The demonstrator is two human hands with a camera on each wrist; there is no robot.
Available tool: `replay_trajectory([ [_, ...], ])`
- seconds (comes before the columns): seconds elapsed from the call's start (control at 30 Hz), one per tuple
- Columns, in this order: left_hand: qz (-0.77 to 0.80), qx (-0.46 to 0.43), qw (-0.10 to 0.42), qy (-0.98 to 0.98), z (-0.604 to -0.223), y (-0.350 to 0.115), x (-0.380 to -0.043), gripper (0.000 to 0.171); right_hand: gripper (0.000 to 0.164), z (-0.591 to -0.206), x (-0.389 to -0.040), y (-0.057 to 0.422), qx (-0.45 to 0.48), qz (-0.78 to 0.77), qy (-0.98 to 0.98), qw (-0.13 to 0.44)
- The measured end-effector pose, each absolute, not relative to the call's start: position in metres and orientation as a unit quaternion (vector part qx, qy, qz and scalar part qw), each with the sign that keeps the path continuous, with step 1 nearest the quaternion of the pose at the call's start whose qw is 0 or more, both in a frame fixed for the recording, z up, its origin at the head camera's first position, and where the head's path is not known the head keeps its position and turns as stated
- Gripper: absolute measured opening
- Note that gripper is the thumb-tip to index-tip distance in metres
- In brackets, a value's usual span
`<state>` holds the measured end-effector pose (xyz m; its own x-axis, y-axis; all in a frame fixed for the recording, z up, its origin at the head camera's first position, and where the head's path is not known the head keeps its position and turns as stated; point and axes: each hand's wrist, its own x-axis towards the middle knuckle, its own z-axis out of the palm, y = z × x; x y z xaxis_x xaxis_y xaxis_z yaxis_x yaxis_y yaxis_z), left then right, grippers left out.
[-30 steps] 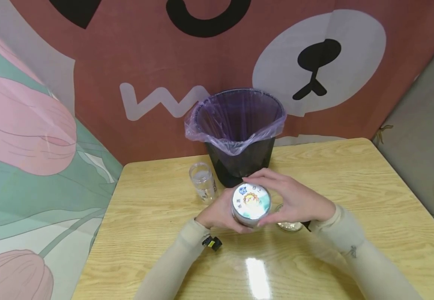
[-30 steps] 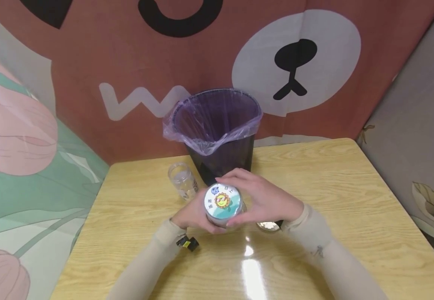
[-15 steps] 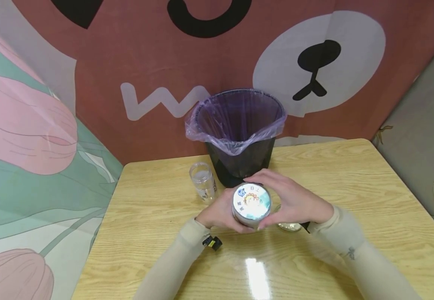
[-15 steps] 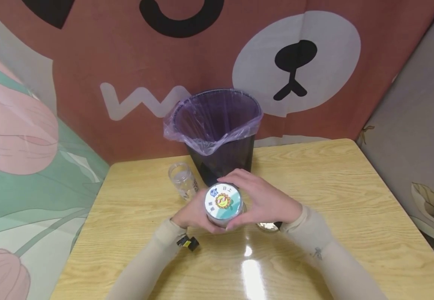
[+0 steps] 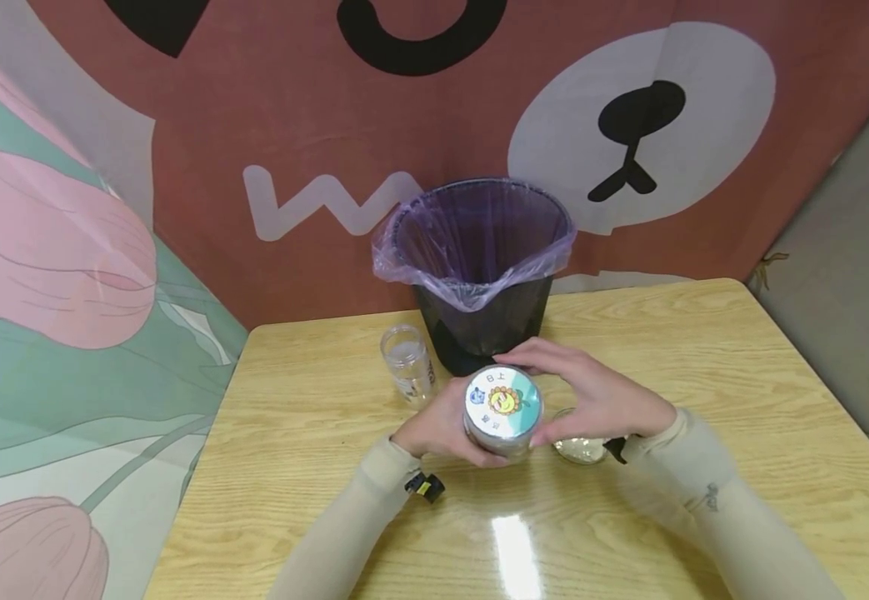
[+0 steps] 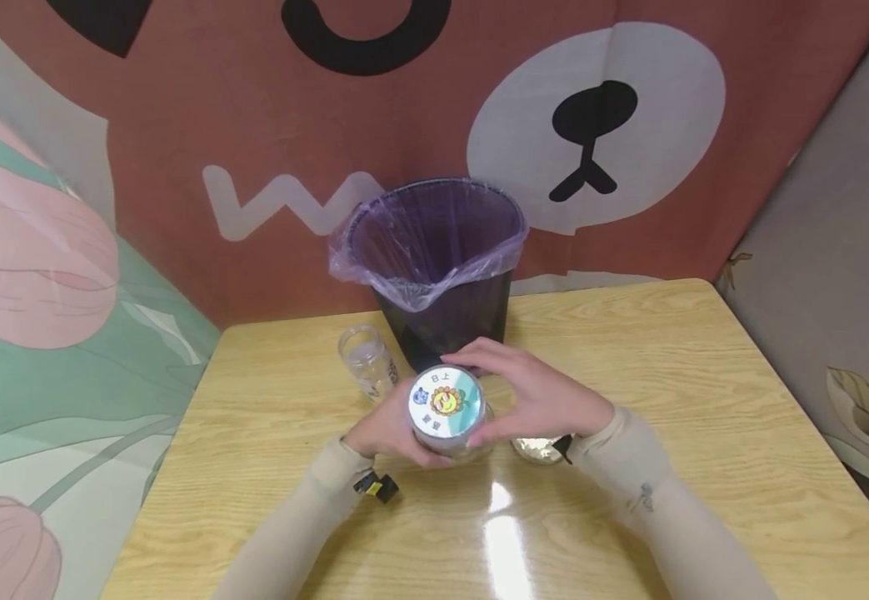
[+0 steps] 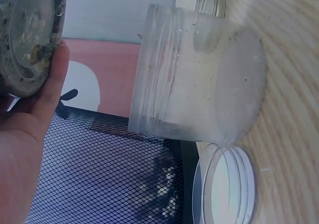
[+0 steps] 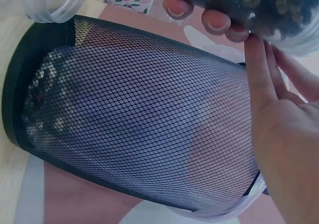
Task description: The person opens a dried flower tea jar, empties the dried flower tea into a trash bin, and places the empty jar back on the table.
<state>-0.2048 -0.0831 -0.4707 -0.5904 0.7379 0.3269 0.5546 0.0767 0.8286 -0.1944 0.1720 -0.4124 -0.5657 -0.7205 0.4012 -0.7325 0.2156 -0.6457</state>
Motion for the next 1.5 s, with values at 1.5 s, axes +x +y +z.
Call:
replay_trajectory([
  [1.5,0.525,0.441,0.102,0.721,-0.471,-0.083,-0.206,0.100,0.094,-0.409,-0.193,0.174,0.463,0.400,-0.790,-0.007],
])
